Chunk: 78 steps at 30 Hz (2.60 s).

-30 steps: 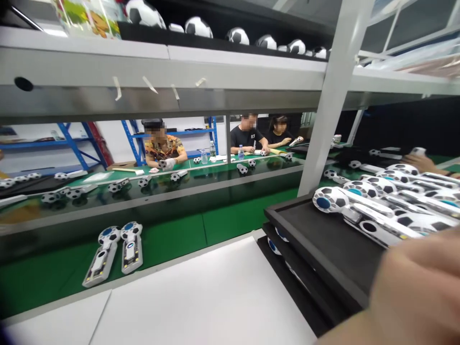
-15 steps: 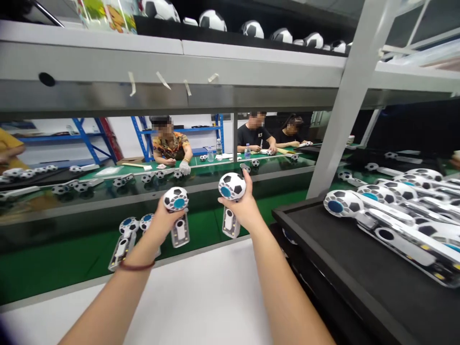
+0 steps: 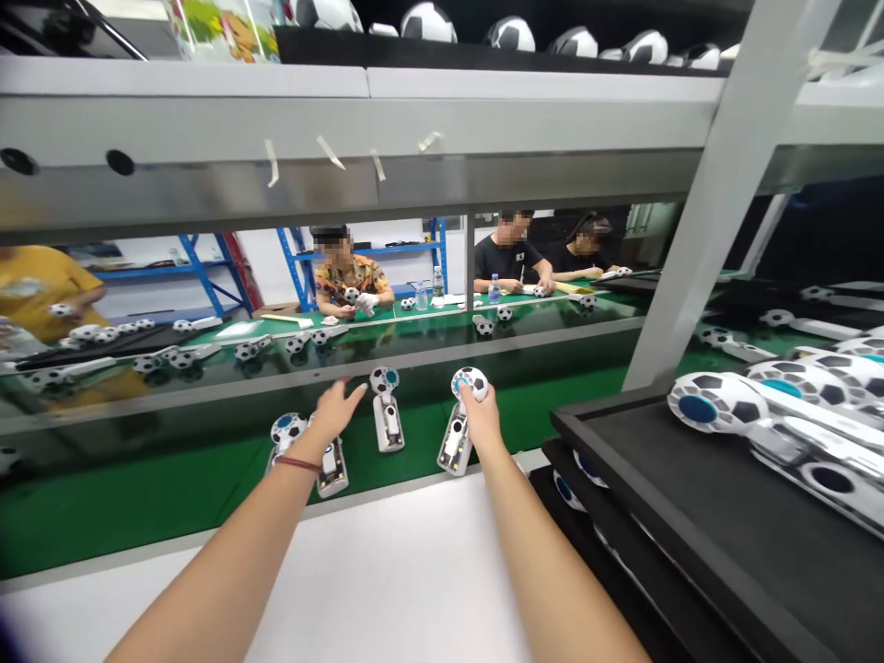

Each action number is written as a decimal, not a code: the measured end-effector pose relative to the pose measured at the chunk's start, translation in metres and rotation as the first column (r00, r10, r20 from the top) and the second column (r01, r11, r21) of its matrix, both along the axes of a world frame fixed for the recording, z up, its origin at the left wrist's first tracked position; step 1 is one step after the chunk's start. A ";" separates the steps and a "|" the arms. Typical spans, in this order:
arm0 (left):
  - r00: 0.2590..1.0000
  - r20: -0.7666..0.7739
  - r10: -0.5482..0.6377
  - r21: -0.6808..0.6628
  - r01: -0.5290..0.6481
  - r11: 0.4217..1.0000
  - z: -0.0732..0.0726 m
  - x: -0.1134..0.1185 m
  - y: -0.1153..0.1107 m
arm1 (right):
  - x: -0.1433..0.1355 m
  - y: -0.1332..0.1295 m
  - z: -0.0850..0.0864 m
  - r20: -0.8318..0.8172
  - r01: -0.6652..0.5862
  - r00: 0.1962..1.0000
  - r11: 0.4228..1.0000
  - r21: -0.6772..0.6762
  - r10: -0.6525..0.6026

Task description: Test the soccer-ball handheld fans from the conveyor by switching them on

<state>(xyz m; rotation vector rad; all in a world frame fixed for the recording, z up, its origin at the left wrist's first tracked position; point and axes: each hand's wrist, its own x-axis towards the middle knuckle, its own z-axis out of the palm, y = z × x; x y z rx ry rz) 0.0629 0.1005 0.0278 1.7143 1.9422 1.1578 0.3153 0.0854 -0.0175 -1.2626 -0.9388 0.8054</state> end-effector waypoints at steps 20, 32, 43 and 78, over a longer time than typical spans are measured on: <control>0.788 -0.574 0.221 -0.200 -0.397 0.896 -0.043 -0.005 -0.097 | -0.028 -0.043 -0.032 0.717 0.098 0.694 0.995 -0.007 -0.063; 0.907 -0.370 0.200 -0.229 -0.298 0.927 -0.028 0.021 -0.125 | -0.037 -0.052 -0.015 0.362 -0.231 0.907 0.973 0.001 0.215; 0.990 -0.106 -0.097 0.431 0.134 0.893 -0.039 0.052 -0.158 | -0.087 -0.114 0.047 -0.562 -0.628 0.564 0.756 0.184 0.605; 0.641 0.725 -0.250 0.185 0.168 0.968 -0.066 0.037 -0.114 | -0.079 -0.100 0.001 -0.482 -0.852 0.352 0.487 0.190 0.803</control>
